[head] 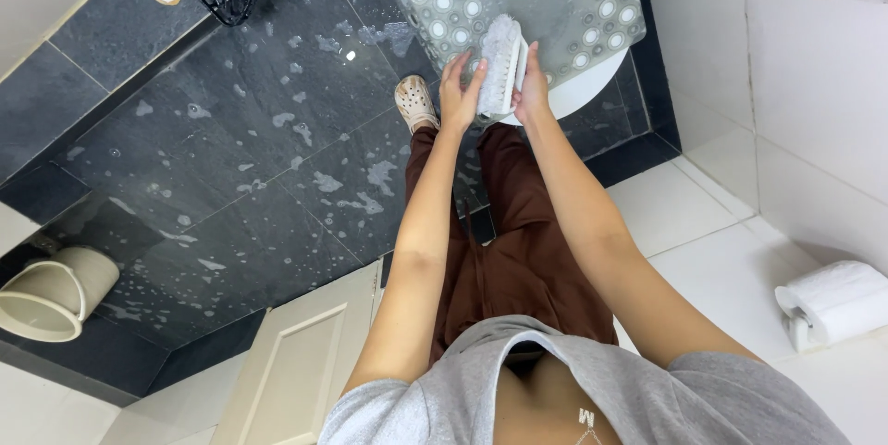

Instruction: The person fills a pink scoop with water from a sink and pours it onto the floor and a transparent mat. They then add a cleaning agent to the scoop, mix it with water, and use a brush to scrub the mat and the floor.

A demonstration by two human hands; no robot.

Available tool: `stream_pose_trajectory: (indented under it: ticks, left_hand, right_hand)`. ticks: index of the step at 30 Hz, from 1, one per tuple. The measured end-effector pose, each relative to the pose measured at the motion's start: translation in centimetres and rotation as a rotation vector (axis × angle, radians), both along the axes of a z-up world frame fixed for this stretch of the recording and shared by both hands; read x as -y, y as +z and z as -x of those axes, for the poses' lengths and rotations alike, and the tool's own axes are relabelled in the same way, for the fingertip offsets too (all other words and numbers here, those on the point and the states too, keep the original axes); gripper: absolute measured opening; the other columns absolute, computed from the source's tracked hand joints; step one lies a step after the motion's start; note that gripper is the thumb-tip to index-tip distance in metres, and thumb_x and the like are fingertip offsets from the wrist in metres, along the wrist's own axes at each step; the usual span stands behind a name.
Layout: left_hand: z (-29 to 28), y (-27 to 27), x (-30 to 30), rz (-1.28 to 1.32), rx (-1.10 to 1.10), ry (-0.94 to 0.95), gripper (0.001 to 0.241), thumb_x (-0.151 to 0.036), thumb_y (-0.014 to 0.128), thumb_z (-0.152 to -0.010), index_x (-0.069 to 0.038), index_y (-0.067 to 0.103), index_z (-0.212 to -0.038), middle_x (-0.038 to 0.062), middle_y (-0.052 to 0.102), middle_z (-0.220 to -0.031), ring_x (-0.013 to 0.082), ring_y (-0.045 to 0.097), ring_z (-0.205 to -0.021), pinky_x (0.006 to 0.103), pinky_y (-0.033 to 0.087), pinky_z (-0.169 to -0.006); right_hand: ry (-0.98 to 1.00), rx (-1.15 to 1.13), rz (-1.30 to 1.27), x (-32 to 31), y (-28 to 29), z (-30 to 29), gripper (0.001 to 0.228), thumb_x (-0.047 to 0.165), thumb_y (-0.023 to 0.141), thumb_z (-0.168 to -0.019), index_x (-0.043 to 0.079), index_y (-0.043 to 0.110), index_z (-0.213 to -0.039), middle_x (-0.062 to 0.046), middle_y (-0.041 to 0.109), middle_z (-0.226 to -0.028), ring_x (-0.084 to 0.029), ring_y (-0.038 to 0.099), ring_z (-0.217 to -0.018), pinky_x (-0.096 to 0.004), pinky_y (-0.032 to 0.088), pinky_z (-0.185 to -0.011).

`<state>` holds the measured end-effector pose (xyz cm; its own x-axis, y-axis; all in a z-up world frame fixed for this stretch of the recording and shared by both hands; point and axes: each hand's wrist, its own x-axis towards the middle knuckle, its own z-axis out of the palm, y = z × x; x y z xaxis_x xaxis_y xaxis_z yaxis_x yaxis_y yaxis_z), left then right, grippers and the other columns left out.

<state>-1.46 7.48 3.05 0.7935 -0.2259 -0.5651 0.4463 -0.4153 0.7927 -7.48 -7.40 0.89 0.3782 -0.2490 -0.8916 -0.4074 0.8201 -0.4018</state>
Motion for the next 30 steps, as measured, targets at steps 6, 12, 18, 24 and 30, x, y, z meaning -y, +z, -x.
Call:
stream_pose_trajectory:
  ticks: [6, 12, 18, 24, 30]
  left_hand:
    - [-0.2, -0.3, -2.0, 0.248, -0.181, 0.017, 0.069, -0.043, 0.077, -0.089, 0.003, 0.058, -0.137, 0.019, 0.071, -0.121, 0.0242, 0.069, -0.111, 0.0337, 0.055, -0.094]
    - [-3.4, 3.1, -3.8, 0.307, -0.020, 0.104, 0.069, -0.030, 0.089, -0.078, 0.003, 0.054, -0.128, 0.017, 0.072, -0.112, 0.0195, 0.071, -0.099, 0.0348, 0.058, -0.087]
    - [-12.6, 16.2, -6.2, 0.092, 0.314, 0.113, 0.069, -0.026, 0.090, -0.075, 0.001, 0.056, -0.128, 0.020, 0.076, -0.109, 0.0259, 0.076, -0.100, 0.0392, 0.059, -0.089]
    - [-23.9, 30.0, -6.9, -0.011, 0.854, -0.039, 0.070, -0.020, 0.091, -0.079, -0.001, 0.052, -0.134, 0.021, 0.068, -0.121, 0.0349, 0.071, -0.111, 0.0427, 0.058, -0.096]
    - [-30.7, 32.4, -6.7, -0.245, 1.191, -0.254, 0.060, -0.021, 0.096, -0.072, -0.004, 0.061, -0.118, 0.016, 0.064, -0.113, 0.0400, 0.060, -0.111, 0.0497, 0.047, -0.098]
  right_hand:
    - [0.055, -0.002, 0.117, -3.2, 2.5, -2.4, 0.069, 0.063, 0.051, -0.101, -0.003, 0.070, -0.101, -0.001, 0.047, -0.054, -0.008, 0.035, -0.035, -0.026, 0.029, -0.033]
    - [0.180, 0.065, 0.231, -5.1, 3.2, -6.8, 0.064, 0.056, 0.058, -0.100, -0.006, 0.072, -0.105, -0.005, 0.073, -0.081, -0.007, 0.053, -0.052, -0.022, 0.039, -0.045]
    - [0.072, 0.419, 0.071, -4.2, 1.9, -17.0, 0.041, 0.035, 0.072, -0.098, 0.003, 0.062, -0.122, -0.006, 0.071, -0.110, -0.017, 0.070, -0.105, -0.034, 0.057, -0.096]
    - [0.107, 0.574, -0.117, -3.5, 0.8, -25.0, 0.032, 0.032, 0.071, -0.106, 0.009, 0.057, -0.123, -0.006, 0.068, -0.119, -0.021, 0.063, -0.114, -0.041, 0.043, -0.105]
    - [-0.122, 0.382, -0.080, -2.9, -0.1, -26.0, 0.035, 0.028, 0.065, -0.099, 0.010, 0.058, -0.127, -0.009, 0.064, -0.117, -0.025, 0.064, -0.108, -0.050, 0.054, -0.103]
